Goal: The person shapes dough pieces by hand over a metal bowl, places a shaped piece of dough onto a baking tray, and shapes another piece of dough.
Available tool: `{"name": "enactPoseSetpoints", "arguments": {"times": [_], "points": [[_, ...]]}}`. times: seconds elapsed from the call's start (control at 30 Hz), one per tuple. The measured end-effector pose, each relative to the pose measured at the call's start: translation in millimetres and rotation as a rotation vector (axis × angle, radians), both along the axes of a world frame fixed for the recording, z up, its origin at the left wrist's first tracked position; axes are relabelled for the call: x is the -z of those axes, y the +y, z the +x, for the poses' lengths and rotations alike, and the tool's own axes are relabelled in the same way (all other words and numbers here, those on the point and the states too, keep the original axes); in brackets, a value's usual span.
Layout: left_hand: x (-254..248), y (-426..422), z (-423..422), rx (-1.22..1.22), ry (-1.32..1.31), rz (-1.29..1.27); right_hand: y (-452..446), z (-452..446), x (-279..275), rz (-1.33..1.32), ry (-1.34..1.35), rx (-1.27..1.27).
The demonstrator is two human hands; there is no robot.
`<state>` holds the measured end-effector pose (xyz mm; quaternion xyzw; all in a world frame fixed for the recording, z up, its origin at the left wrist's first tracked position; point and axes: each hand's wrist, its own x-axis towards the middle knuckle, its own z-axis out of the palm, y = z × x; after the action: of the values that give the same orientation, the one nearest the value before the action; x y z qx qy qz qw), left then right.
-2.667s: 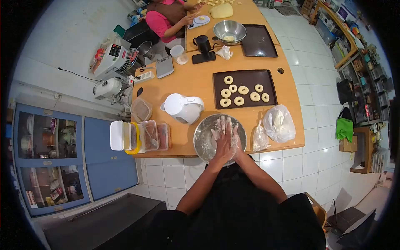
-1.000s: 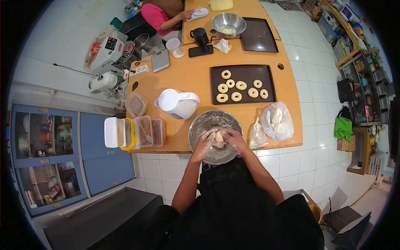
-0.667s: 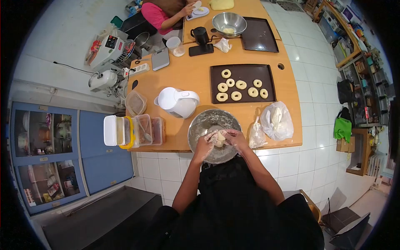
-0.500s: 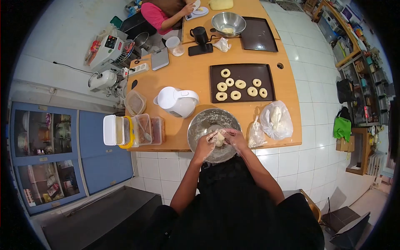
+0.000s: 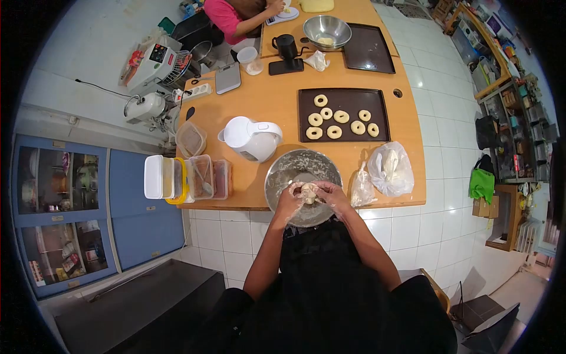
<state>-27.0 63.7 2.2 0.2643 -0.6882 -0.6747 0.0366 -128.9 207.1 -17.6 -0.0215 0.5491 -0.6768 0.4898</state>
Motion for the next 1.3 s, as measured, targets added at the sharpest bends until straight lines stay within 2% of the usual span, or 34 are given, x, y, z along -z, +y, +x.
{"name": "enactPoseSetpoints", "arguments": {"times": [0.1, 0.2, 0.3, 0.37, 0.5, 0.8, 0.9, 1.0, 1.3], "points": [[-12.2, 1.6, 3.5, -0.103, -0.003, 0.457, 4.0, -0.8, 2.0, -0.001, 0.049, -0.011], [-4.8, 0.8, 3.6, -0.004, -0.052, 0.016, 3.9, -1.2, 0.7, 0.023, 0.074, -0.053], [-14.0, -3.3, 5.8, 0.113, -0.089, -0.052, 4.1, 1.5, 3.3, 0.019, 0.054, -0.05], [-7.7, -2.2, 7.1, 0.085, -0.076, -0.07, 2.5, 5.1, 7.5, -0.021, 0.004, -0.014], [-6.8, 2.8, 7.2, 0.013, -0.114, -0.013, 2.2, 5.8, -2.1, 0.009, 0.067, -0.049], [-7.3, 9.6, 4.4, -0.083, -0.066, -0.1, 2.2, 4.5, 4.3, 0.009, 0.053, -0.087], [-19.3, 14.1, 2.6, -0.089, -0.135, -0.248, 2.4, 5.5, 6.8, -0.003, 0.051, -0.082], [-10.5, 15.0, 4.0, -0.126, -0.121, -0.094, 0.9, 12.0, 14.8, -0.032, 0.04, -0.046], [-3.9, 11.1, 2.2, -0.075, -0.099, -0.14, 3.9, 7.0, 12.0, 0.01, 0.035, -0.033]]}}
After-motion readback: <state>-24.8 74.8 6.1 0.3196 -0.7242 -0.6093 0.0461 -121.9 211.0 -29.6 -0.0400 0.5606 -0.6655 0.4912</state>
